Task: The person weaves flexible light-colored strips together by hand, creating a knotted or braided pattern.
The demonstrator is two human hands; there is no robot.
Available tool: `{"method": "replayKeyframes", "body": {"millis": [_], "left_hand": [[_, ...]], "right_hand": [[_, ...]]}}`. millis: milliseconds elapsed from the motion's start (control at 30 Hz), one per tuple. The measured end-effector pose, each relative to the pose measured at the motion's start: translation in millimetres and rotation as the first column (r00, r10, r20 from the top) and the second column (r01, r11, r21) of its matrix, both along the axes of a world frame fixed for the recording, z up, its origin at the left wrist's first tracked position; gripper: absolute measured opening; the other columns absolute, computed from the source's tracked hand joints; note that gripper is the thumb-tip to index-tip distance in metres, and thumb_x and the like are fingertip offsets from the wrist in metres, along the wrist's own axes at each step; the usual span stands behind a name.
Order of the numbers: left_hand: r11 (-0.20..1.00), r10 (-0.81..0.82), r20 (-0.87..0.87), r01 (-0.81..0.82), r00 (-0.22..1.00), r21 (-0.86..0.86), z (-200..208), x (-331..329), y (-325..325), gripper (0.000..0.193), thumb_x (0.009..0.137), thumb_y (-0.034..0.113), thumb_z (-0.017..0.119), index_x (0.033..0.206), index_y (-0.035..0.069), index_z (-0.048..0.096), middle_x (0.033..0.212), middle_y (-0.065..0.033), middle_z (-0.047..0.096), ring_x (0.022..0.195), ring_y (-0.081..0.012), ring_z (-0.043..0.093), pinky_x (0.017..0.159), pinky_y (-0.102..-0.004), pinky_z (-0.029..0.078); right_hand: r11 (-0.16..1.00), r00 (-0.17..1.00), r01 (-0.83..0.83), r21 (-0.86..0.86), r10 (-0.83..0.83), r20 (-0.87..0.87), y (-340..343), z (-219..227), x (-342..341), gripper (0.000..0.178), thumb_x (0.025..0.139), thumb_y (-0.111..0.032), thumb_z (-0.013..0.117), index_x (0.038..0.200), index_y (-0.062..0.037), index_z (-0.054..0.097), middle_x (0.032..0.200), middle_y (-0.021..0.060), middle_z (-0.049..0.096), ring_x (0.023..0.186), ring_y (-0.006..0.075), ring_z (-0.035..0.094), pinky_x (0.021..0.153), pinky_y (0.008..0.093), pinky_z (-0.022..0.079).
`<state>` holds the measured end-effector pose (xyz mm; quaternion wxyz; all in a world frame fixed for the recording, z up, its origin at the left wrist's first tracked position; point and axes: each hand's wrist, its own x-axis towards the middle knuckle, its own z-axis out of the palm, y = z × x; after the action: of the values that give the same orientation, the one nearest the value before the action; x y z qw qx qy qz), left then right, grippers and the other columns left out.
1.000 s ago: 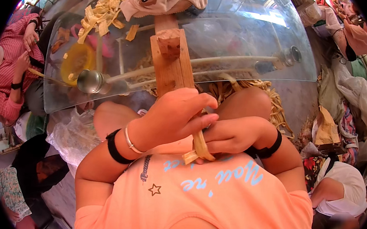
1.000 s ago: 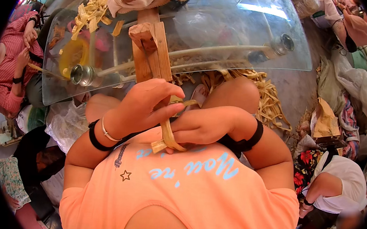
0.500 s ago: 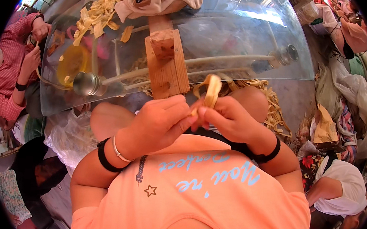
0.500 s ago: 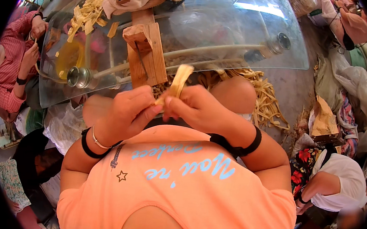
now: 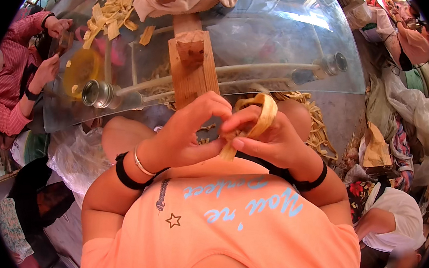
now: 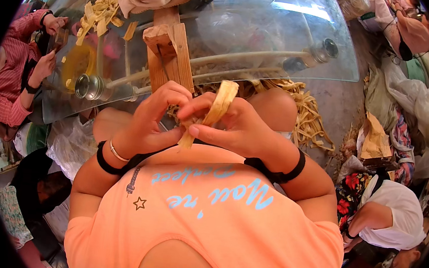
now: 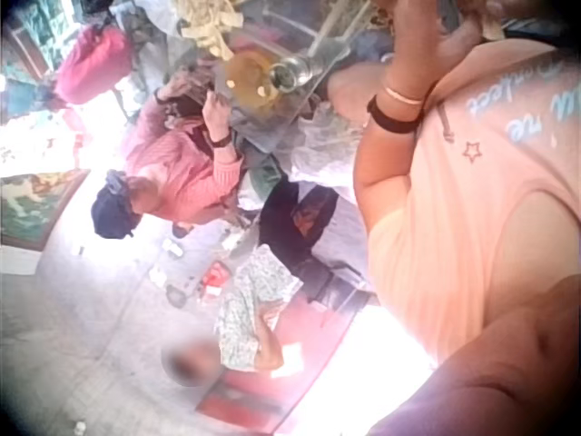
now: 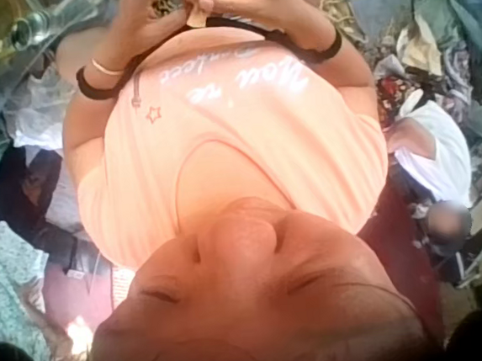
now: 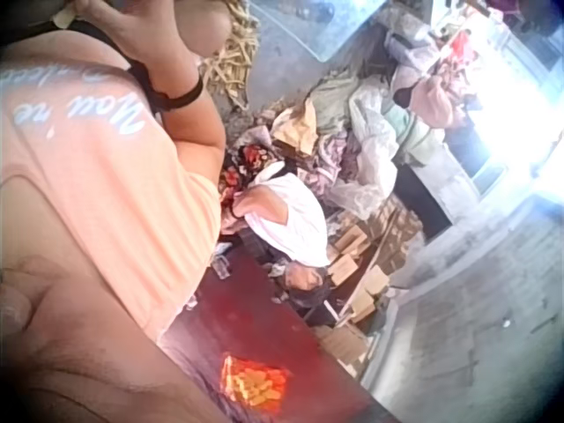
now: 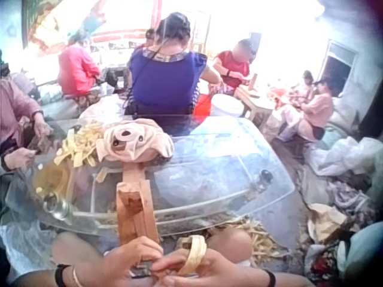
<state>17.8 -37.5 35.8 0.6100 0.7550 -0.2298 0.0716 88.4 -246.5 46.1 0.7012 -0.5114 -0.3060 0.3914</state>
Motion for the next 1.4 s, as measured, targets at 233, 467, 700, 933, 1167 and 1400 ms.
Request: {"method": "replayKeyframes", "body": {"millis": [233, 467, 700, 933, 1167, 1400], "left_hand": [[0.957, 0.086, -0.411, -0.190, 0.908, -0.220, -4.6, 1.1, -5.7, 0.028, 0.081, -0.003, 0.064, 0.107, 0.002, 0.056, 0.089, -0.0063, 0.057, 0.080, -0.0157, 0.059, 0.070, -0.0268, 0.048], [0.945, 0.268, -0.271, -0.307, 0.924, -0.113, 5.4, -11.3, -30.9, 0.028, 0.092, 0.004, 0.065, 0.116, 0.001, 0.051, 0.110, -0.0049, 0.052, 0.086, -0.0108, 0.055, 0.079, -0.0250, 0.048], [0.992, 0.125, -0.147, -0.121, 0.981, 0.033, 1.7, -16.4, -11.8, 0.019, 0.101, 0.016, 0.055, 0.090, 0.001, 0.057, 0.077, -0.0130, 0.047, 0.069, -0.0294, 0.050, 0.063, -0.0342, 0.043], [0.991, 0.087, -0.235, -0.059, 0.968, 0.123, -2.1, -30.2, 22.4, 0.016, 0.094, 0.014, 0.065, 0.100, 0.002, 0.057, 0.084, -0.0116, 0.058, 0.073, -0.0261, 0.059, 0.068, -0.0356, 0.048], [0.942, 0.269, 0.009, -0.265, 0.963, 0.205, 7.5, -21.4, -10.2, 0.028, 0.081, -0.004, 0.066, 0.106, 0.002, 0.056, 0.086, -0.0105, 0.061, 0.070, -0.0212, 0.064, 0.060, -0.0309, 0.051], [0.983, 0.181, -0.142, -0.173, 0.973, 0.068, 9.2, -18.2, -11.3, 0.014, 0.086, 0.002, 0.070, 0.096, 0.003, 0.059, 0.078, -0.0092, 0.059, 0.064, -0.0159, 0.059, 0.055, -0.0290, 0.048]], "right_hand": [[0.920, 0.340, 0.388, 0.053, -0.197, 0.920, 11.2, -9.9, -0.6, 0.032, 0.079, 0.000, 0.072, 0.109, -0.0041, 0.063, 0.090, 0.0068, 0.064, 0.078, 0.0234, 0.065, 0.064, 0.0339, 0.050], [0.817, 0.314, 0.575, 0.051, -0.278, 0.908, 18.4, -30.9, 0.1, 0.020, 0.081, -0.001, 0.067, 0.098, -0.0060, 0.059, 0.084, 0.0084, 0.060, 0.070, 0.0302, 0.061, 0.058, 0.0364, 0.049], [0.918, 0.409, 0.396, 0.018, -0.194, 0.892, 11.4, -8.0, -8.1, 0.020, 0.085, -0.005, 0.068, 0.104, -0.0062, 0.062, 0.095, 0.0080, 0.068, 0.070, 0.0282, 0.062, 0.061, 0.0375, 0.049], [0.901, 0.401, 0.427, 0.078, -0.266, 0.877, -6.2, -9.6, -6.1, 0.004, 0.096, -0.006, 0.061, 0.093, -0.0049, 0.064, 0.080, 0.0060, 0.065, 0.061, 0.0247, 0.060, 0.052, 0.0354, 0.045], [0.903, 0.525, 0.430, -0.019, -0.233, 0.819, 6.9, -5.9, -7.2, 0.012, 0.097, -0.011, 0.062, 0.087, -0.0039, 0.064, 0.068, 0.0111, 0.059, 0.055, 0.0298, 0.056, 0.047, 0.0377, 0.042], [0.876, 0.656, 0.449, -0.179, -0.187, 0.731, 7.0, -10.9, -1.5, 0.023, 0.095, -0.016, 0.064, 0.075, -0.0057, 0.058, 0.059, 0.0119, 0.051, 0.055, 0.0343, 0.053, 0.047, 0.0401, 0.041]]}}
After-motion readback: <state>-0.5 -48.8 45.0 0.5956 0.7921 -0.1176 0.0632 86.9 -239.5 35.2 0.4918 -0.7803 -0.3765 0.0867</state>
